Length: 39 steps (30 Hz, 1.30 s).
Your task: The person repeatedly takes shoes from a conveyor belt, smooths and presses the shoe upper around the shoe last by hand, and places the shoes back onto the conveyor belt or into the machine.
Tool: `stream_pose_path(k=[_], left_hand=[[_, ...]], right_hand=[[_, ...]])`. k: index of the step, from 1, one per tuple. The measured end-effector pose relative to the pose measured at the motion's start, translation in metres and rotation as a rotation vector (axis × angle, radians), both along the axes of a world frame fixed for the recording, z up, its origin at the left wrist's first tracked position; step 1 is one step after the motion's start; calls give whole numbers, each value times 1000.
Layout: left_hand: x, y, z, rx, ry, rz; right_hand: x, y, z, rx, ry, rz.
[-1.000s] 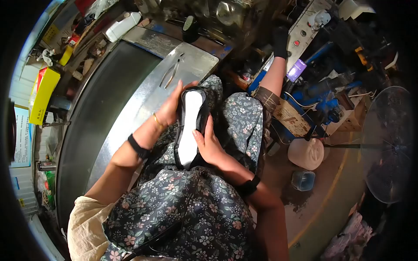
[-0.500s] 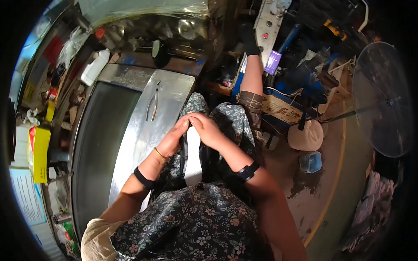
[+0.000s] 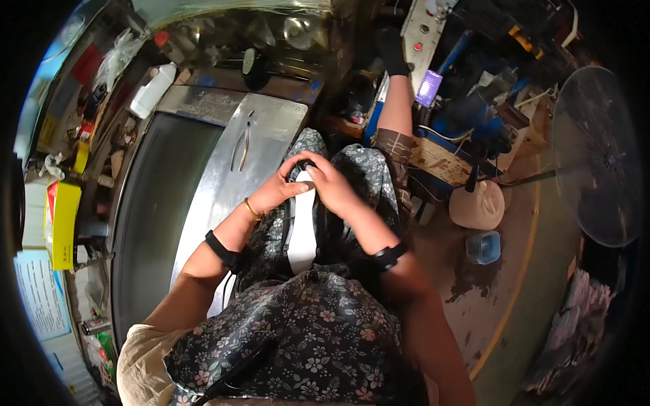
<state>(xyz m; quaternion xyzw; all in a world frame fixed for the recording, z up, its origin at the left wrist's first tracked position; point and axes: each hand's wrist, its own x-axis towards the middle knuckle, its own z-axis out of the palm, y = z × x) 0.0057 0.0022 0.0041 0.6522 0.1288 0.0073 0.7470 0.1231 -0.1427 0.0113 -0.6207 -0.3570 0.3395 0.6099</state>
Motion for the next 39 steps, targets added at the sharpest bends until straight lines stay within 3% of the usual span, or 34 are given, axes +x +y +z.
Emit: stream_pose_path(k=[1,3,6,7,8,9,11,12,13,15,16,17,19,20,21,22,24,26,30,32,33,34,35,36,37,39], left_hand=[[0,0,8,-117,7,-40],[1,-3,0,272,-150,-26],[4,-31,22,278,-101,95],[10,-43,19,418,-238,124],[13,-50,58,663,-293,4],[6,-76,72,789,-279,116],[-5,-94,118,748,-513,-113],[-1,-98,126,560,-689,-286],[-3,-104,126,298,-680,-425],[4,-101,95,118,-656,-447],[8,-89,78,330,-635,-280],[12,-71,56,531,-600,-104],[18,-23,-3,552,-265,210],[14,6,1,726,-79,301],[11,34,-1,995,191,287],[5,53,-36,1377,259,479],[-6,89,-74,1442,367,527],[-19,102,-84,1441,398,529],[-20,96,-81,1450,418,529],[-19,96,-74,1430,414,541],[-19,94,-72,1415,413,546],[-19,93,-66,1423,405,540],[-18,93,-67,1422,403,543],[-18,92,-69,1424,398,546],[-18,94,-69,1429,394,551],[-18,94,-70,1427,389,559]], right_hand=[[10,-14,13,40,288,163],[8,-22,1,95,113,158],[5,-39,10,27,327,140],[13,-45,16,25,373,134],[25,-56,28,155,481,188],[34,-71,44,274,587,253],[31,-105,78,239,390,172],[30,-125,83,176,326,153],[35,-149,69,32,318,167],[33,-205,30,-253,586,128],[11,-204,63,-289,568,-1],[3,-230,39,-415,821,-169],[-14,-249,15,-256,835,-351],[-19,-247,12,-191,874,-395],[-27,-243,9,-127,921,-440],[-30,-235,6,-56,969,-480],[-19,-198,5,-21,582,-382],[-6,-136,18,144,496,-365],[72,24,26,382,851,-340],[96,121,32,394,600,-470],[118,166,12,382,462,-357],[132,207,2,433,120,-235],[141,248,-33,420,-80,-327],[149,276,-70,243,-388,-416],[135,280,-56,-58,-391,-295],[91,285,-56,162,-409,-50]])
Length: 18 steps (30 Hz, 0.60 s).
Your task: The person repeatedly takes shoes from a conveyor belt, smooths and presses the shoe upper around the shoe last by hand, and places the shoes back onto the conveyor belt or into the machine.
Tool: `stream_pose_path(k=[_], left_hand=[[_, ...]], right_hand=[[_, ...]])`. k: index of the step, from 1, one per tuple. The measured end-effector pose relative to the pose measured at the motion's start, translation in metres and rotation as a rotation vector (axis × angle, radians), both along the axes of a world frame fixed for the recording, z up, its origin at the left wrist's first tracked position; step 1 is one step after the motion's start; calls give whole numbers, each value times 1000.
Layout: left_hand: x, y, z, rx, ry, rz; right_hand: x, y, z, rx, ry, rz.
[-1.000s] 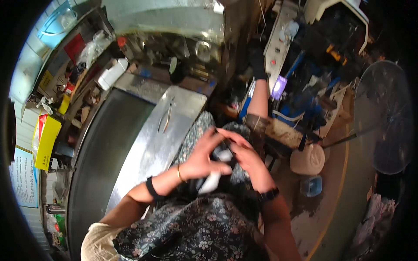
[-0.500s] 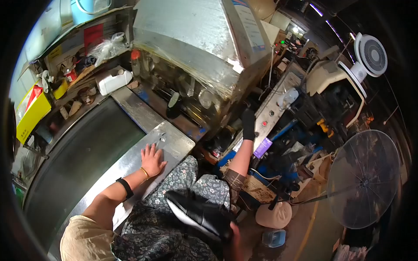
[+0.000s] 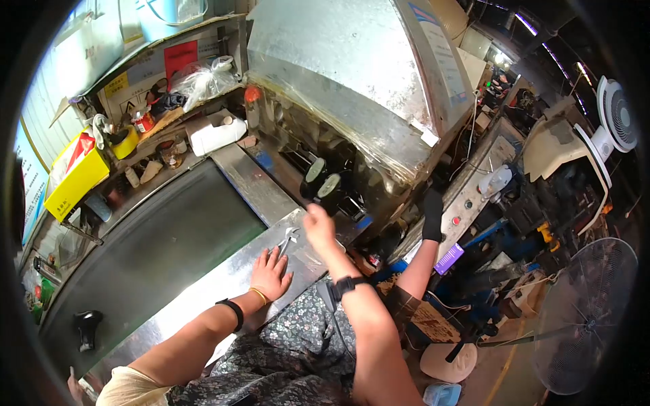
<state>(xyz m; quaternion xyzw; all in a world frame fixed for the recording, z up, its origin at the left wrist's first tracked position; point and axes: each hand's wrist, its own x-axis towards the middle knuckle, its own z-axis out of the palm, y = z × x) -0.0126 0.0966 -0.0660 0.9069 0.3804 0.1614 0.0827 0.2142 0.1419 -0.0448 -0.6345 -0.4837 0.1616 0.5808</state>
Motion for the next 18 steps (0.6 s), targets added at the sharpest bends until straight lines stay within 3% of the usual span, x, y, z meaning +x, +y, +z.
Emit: stream_pose_path(k=[1,2,3,4,5,7,8,9,12,14,15,17,18], left_hand=[[1,0,1,11,-7,-4],[1,0,0,21,-15,-11],[1,1,-2,9,0,-23],[0,2,-3,12,-9,-21],[0,2,-6,15,-19,-22],[1,0,-3,20,-34,-27],[2,1,-3,25,-32,-25],[2,0,-4,27,-27,-22],[-2,-6,-6,13,-23,-8],[1,-3,-6,2,-16,-5],[0,-3,-10,25,-24,-16],[-2,-7,-12,28,-42,-12],[0,-6,-11,39,-48,-19]], right_hand=[[-17,-9,-9,51,79,259],[-38,-35,9,-82,18,394],[-52,-68,42,-359,211,614],[-57,-94,45,-403,368,877],[-56,-126,74,-575,142,957],[-32,-182,91,-715,221,1133],[-17,-207,111,-853,194,1075],[-8,-230,138,-858,-70,925],[2,-298,148,-499,-363,152],[2,-330,116,-461,-831,-298],[-5,-343,92,-744,-935,-196],[-24,-375,29,-854,-851,60],[-26,-377,13,-732,-884,-17]])
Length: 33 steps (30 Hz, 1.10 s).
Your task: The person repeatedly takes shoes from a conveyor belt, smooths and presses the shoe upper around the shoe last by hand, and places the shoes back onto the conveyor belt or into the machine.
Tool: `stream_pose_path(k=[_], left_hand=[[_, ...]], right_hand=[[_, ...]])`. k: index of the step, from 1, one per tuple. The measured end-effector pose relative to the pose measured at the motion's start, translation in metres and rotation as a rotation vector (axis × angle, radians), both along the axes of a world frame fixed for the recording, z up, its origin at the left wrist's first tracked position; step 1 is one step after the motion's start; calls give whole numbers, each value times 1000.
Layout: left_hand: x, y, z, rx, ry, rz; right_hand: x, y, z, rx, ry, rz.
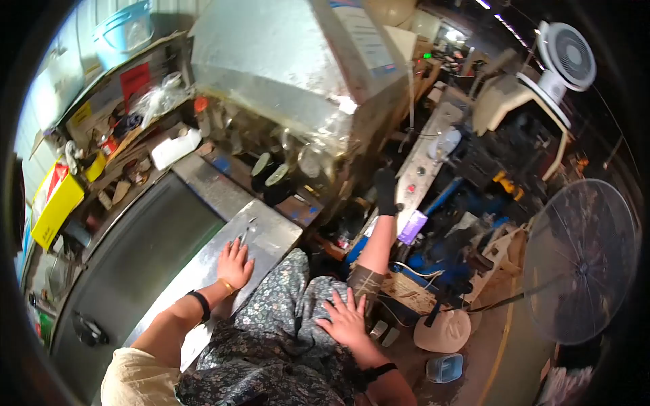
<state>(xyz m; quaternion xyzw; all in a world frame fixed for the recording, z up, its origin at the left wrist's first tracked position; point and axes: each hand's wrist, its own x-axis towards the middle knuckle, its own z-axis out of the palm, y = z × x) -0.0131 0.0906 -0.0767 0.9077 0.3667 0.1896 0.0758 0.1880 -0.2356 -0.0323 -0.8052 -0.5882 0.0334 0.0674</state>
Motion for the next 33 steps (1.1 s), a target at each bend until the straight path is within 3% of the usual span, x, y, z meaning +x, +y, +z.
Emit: stream_pose_path(k=[7,9,10,12,14,16,18,20,21,24,33], left_hand=[[0,-4,-4,44,-96,4],[-2,-15,10,109,-122,-154],[0,-24,23,140,-135,-241],[8,-53,45,139,-297,-533],[10,-88,70,66,-342,-722],[10,-117,88,-194,-198,-833],[13,-130,77,-196,-168,-972],[14,-133,51,-167,102,-975],[17,-132,31,-84,77,-1024],[21,-145,32,-90,125,-868],[20,-145,30,-84,194,-841]], right_hand=[[-4,25,0,-50,5,-106],[-2,19,-2,23,27,-129],[-2,16,-7,211,-42,-103],[0,10,-13,281,-31,-108],[1,6,-12,258,24,-132],[0,2,-11,250,55,-137],[0,2,-10,275,56,-142],[1,2,-8,282,67,-147],[2,2,-10,285,73,-148],[5,4,-10,282,92,-154],[10,1,-12,328,135,-153]])
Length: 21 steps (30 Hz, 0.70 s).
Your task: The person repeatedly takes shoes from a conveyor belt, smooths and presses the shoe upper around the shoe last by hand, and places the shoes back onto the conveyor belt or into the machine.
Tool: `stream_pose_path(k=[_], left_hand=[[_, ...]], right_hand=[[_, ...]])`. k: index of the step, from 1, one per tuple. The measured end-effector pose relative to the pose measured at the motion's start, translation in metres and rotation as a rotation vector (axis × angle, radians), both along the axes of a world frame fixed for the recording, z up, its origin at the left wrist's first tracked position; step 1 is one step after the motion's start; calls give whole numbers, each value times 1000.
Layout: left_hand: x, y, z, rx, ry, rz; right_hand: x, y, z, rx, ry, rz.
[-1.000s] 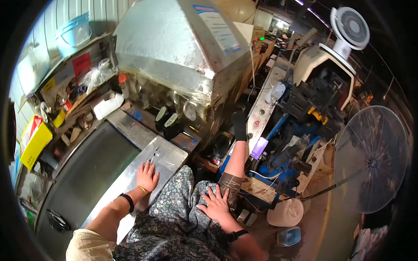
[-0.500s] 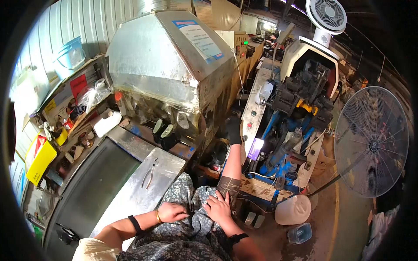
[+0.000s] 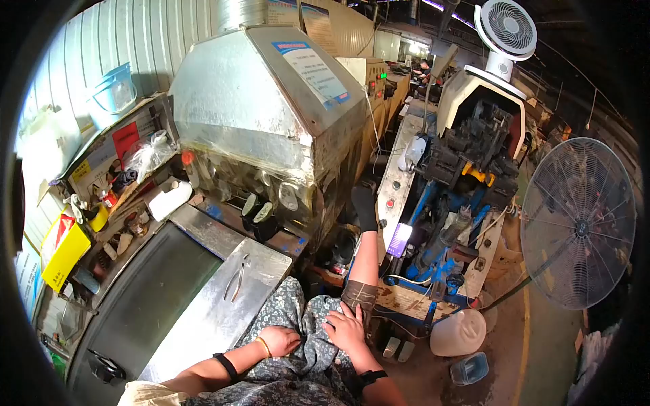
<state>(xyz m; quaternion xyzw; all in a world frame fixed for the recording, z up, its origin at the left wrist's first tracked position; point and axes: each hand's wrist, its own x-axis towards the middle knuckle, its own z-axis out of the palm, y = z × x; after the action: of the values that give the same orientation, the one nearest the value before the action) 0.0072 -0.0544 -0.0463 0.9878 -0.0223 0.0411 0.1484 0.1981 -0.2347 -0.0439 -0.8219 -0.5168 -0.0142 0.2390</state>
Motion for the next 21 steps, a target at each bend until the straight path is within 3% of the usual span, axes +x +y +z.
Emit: stream_pose_path(k=[21], left_hand=[[-2,4,-2,-65,12,-34]], right_hand=[[2,-2,-6,32,23,-2]])
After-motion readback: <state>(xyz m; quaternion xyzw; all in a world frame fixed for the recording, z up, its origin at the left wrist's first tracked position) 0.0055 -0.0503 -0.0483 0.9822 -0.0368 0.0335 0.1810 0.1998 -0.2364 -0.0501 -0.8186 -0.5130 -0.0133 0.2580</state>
